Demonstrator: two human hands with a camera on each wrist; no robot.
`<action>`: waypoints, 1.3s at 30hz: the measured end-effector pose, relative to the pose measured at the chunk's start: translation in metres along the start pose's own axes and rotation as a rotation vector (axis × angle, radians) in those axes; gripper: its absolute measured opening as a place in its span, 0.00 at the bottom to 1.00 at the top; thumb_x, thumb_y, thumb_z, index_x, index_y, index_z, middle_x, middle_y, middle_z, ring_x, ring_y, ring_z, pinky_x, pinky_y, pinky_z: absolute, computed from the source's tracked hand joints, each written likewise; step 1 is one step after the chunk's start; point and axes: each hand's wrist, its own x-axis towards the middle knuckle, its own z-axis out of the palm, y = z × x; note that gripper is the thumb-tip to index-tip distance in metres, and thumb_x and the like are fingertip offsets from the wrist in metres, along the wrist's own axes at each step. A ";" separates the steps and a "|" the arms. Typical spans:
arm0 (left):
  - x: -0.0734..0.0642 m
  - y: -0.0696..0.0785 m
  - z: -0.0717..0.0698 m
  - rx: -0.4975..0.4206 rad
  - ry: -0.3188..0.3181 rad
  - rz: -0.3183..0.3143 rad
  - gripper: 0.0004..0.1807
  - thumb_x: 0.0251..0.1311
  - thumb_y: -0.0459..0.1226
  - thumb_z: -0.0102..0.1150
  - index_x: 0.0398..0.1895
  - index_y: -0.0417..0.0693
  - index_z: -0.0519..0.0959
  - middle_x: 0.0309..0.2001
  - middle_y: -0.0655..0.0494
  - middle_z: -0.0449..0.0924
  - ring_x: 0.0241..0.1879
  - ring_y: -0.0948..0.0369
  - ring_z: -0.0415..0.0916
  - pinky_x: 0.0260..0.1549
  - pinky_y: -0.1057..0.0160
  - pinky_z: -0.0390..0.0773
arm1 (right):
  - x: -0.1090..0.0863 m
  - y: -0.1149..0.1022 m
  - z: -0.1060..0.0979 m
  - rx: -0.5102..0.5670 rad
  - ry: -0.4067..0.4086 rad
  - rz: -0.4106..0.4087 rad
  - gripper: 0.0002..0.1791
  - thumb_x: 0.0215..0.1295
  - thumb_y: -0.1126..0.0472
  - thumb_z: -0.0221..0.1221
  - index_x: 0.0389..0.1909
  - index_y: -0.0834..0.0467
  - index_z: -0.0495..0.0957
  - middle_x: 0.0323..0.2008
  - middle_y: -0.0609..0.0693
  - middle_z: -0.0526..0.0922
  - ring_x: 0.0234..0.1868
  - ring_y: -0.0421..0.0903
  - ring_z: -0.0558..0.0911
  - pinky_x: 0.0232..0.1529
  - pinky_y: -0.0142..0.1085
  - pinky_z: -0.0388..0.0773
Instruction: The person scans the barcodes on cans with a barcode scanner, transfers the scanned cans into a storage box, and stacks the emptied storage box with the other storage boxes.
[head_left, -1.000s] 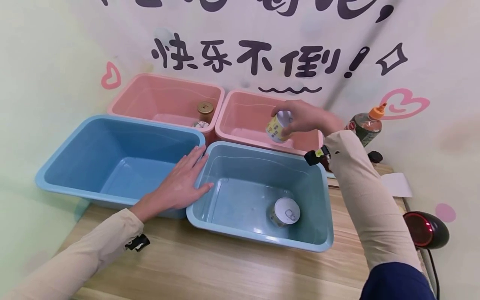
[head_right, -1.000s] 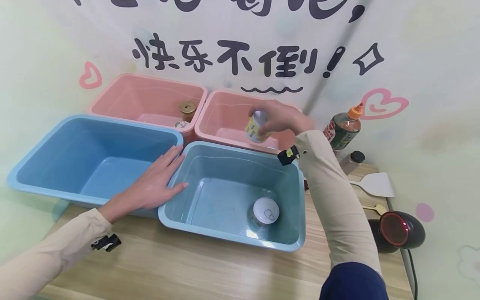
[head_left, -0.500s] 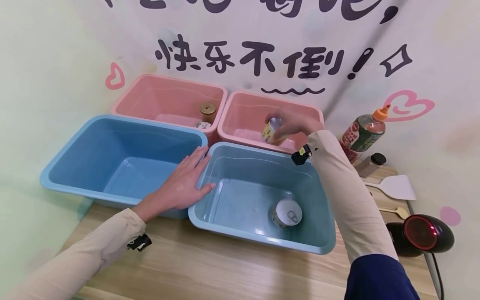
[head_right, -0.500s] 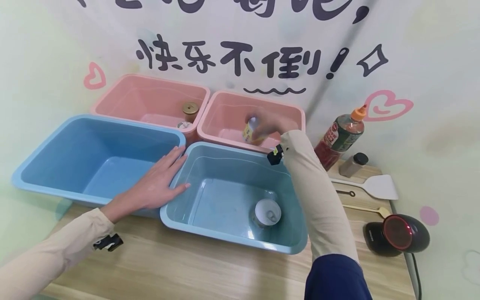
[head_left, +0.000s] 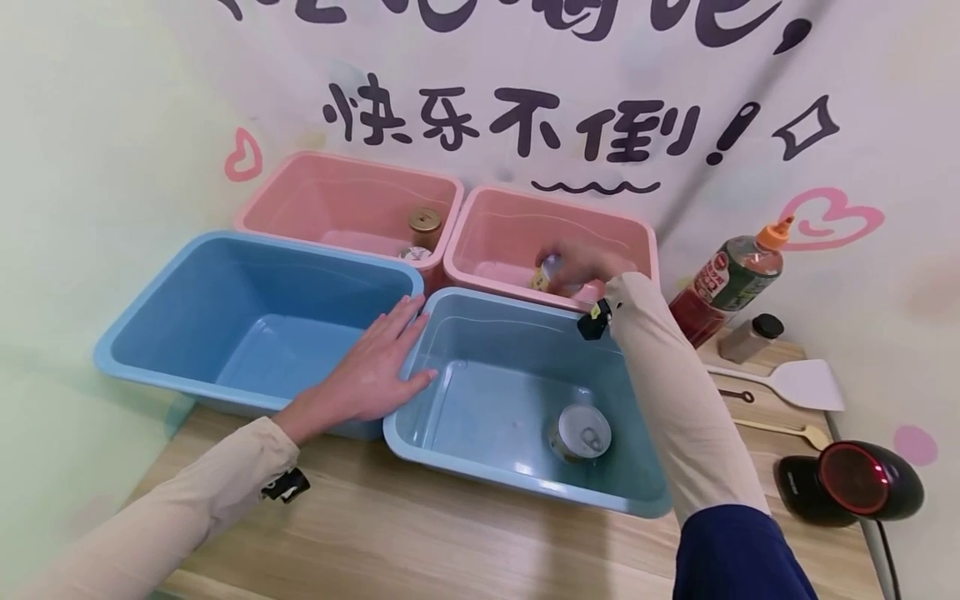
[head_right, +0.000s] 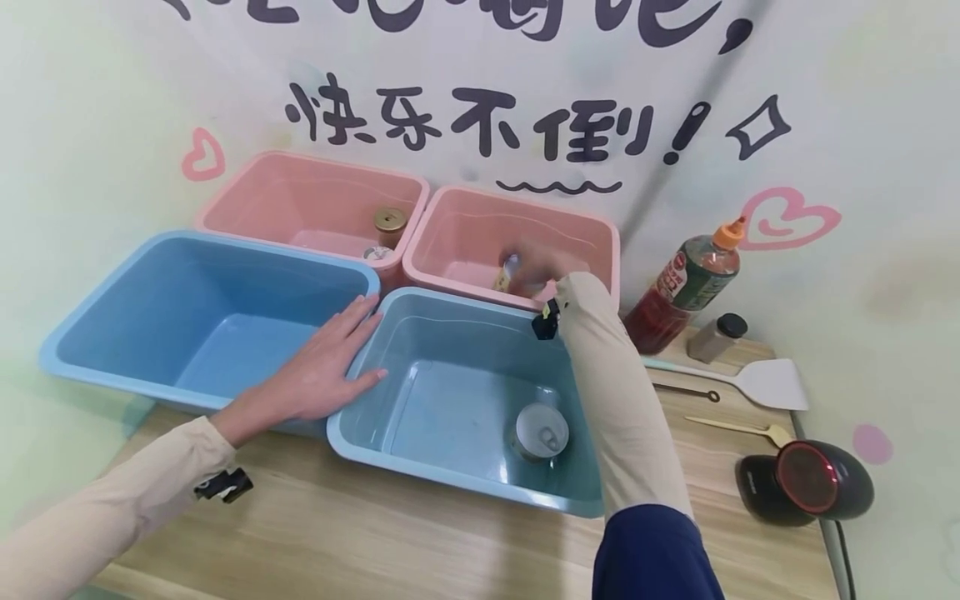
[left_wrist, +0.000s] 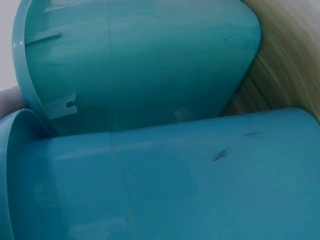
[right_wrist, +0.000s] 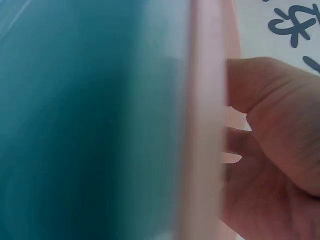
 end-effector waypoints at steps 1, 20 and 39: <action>0.000 0.000 0.000 -0.002 0.003 0.002 0.46 0.66 0.52 0.58 0.78 0.38 0.53 0.82 0.45 0.40 0.81 0.46 0.35 0.76 0.40 0.48 | 0.001 0.002 0.001 -0.008 0.000 -0.002 0.24 0.56 0.71 0.64 0.56 0.62 0.78 0.52 0.59 0.77 0.47 0.55 0.75 0.39 0.39 0.77; 0.001 0.002 0.000 0.001 -0.002 0.001 0.46 0.66 0.52 0.58 0.78 0.38 0.52 0.82 0.46 0.39 0.81 0.47 0.34 0.76 0.40 0.47 | 0.012 0.013 0.017 -0.070 -0.068 0.044 0.21 0.66 0.68 0.56 0.60 0.64 0.75 0.54 0.62 0.75 0.49 0.56 0.74 0.40 0.38 0.75; -0.001 0.001 0.000 -0.007 -0.004 -0.008 0.46 0.66 0.52 0.58 0.78 0.38 0.52 0.82 0.46 0.39 0.81 0.47 0.34 0.76 0.40 0.46 | 0.012 0.018 0.028 -0.002 -0.076 0.078 0.20 0.66 0.68 0.55 0.58 0.57 0.79 0.55 0.59 0.76 0.55 0.55 0.72 0.43 0.37 0.76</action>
